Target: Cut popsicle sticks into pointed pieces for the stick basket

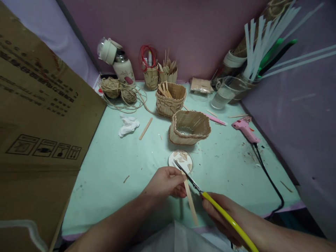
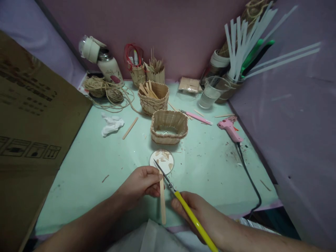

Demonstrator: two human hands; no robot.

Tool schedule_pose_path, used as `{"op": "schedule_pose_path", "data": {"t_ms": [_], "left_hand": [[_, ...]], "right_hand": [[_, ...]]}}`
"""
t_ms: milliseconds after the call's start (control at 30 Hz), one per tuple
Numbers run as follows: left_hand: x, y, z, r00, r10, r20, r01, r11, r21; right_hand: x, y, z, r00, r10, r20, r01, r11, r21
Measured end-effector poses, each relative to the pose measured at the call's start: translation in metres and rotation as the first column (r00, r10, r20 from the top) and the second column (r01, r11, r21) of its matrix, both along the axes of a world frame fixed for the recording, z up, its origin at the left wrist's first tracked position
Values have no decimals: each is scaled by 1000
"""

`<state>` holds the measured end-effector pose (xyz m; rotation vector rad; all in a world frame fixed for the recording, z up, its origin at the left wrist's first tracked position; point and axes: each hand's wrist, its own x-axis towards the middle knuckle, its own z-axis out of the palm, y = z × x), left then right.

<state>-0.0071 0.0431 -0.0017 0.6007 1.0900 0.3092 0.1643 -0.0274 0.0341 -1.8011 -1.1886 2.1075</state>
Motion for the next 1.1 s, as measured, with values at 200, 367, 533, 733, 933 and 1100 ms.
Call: {"op": "schedule_pose_path", "data": {"t_ms": [200, 367, 533, 733, 933, 1100], "left_hand": [[-5, 0, 0, 997, -16, 70, 10, 997, 81], [-9, 4, 4, 972, 157, 176, -180, 976, 122], [-12, 5, 7, 904, 350, 246, -390, 911, 134], [-12, 3, 4, 880, 388, 273, -429, 896, 109], [-8, 1, 3, 846, 473, 248, -513, 848, 135], [-8, 2, 5, 829, 524, 196, -551, 825, 124]], "right_hand": [[10, -3, -2, 998, -58, -14, 57, 995, -81], [13, -4, 3, 997, -59, -49, 57, 997, -57], [14, -13, -5, 989, -79, -124, 83, 996, 29], [10, -13, -7, 958, -207, -198, 212, 977, 4], [10, -16, -11, 941, -300, -159, 289, 953, -86], [13, -20, -16, 900, -335, -279, 325, 942, -83]]}}
